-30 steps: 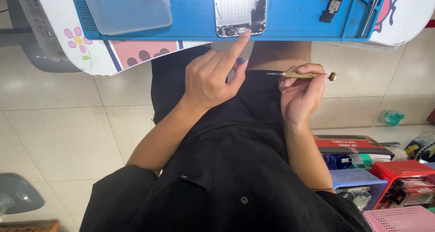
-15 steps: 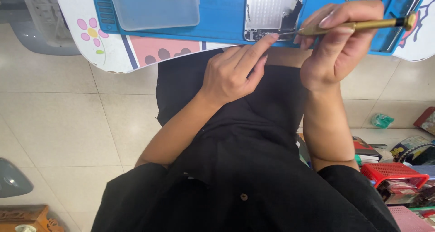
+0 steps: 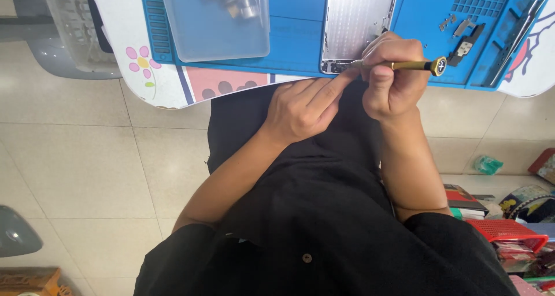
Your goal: Repairing a mobile phone by disassembling and reassembling the internal frame components using a screwdriver.
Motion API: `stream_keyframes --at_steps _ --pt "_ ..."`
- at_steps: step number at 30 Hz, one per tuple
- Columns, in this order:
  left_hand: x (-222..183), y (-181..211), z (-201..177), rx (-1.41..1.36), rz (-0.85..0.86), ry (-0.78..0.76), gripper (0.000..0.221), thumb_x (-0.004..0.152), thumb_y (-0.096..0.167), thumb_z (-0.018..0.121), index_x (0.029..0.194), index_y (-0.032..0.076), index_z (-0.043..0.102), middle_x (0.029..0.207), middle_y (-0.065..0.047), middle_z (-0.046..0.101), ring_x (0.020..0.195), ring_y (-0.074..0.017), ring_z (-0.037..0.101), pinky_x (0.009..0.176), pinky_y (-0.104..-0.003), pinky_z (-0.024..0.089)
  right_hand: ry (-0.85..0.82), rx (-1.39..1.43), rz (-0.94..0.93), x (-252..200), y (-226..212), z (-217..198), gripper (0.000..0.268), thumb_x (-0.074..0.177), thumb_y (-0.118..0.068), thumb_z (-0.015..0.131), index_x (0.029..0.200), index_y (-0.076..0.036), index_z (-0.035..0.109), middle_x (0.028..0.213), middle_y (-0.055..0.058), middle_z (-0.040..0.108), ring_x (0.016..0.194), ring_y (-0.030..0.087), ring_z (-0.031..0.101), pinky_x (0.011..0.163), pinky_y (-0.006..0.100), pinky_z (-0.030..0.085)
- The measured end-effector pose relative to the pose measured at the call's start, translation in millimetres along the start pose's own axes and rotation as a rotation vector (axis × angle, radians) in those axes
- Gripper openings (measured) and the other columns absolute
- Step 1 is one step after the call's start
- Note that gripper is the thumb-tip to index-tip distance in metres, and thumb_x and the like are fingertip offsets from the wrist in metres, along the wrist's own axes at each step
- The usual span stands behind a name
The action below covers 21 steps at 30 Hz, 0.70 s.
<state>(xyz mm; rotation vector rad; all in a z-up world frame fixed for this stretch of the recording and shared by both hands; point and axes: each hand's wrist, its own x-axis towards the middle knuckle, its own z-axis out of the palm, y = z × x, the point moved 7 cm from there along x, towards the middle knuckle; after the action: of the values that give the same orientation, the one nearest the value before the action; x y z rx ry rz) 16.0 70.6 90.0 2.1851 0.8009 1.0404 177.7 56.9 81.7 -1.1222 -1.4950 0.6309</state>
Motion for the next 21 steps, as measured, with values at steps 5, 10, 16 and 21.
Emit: stream_keyframes --at_steps 5,10,16,21 --pt "-3.8 2.0 0.2 -0.002 0.000 0.023 0.048 0.091 -0.003 0.072 0.137 0.005 0.062 0.100 -0.003 0.072 0.085 -0.0173 0.070 0.075 -0.033 0.056 -0.026 -0.074 -0.009 -7.1 3.4 -2.6 0.033 0.115 -0.032 0.052 0.111 0.000 0.048 0.088 0.009 0.057 0.067 0.016 0.054 0.059 0.027 0.045" --pt "-6.6 7.3 -0.2 -0.002 -0.035 0.048 0.051 0.090 -0.003 0.071 0.139 0.006 0.060 0.106 -0.004 0.072 0.089 -0.0188 0.069 0.076 -0.034 0.056 -0.052 -0.140 -0.030 -8.6 4.3 -1.3 0.030 0.117 -0.029 0.054 0.113 0.000 0.050 0.097 0.010 0.059 0.073 0.018 0.056 0.064 0.029 0.045" --pt "-9.8 0.6 9.2 0.013 -0.043 0.027 0.052 0.088 -0.003 0.074 0.137 0.006 0.061 0.100 -0.003 0.071 0.085 -0.0177 0.068 0.073 -0.033 0.054 -0.047 -0.135 -0.035 -6.1 2.5 0.2 0.029 0.117 -0.029 0.056 0.114 -0.001 0.051 0.098 0.011 0.060 0.074 0.019 0.056 0.065 0.029 0.046" --pt "-15.6 -4.8 16.5 0.030 0.013 0.027 0.053 0.084 -0.004 0.074 0.135 0.006 0.062 0.096 -0.002 0.069 0.080 -0.0171 0.065 0.066 -0.031 0.054 -0.057 -0.175 -0.047 -3.7 0.2 1.2 0.029 0.115 -0.030 0.058 0.110 -0.002 0.051 0.091 0.010 0.062 0.072 0.018 0.059 0.062 0.028 0.046"
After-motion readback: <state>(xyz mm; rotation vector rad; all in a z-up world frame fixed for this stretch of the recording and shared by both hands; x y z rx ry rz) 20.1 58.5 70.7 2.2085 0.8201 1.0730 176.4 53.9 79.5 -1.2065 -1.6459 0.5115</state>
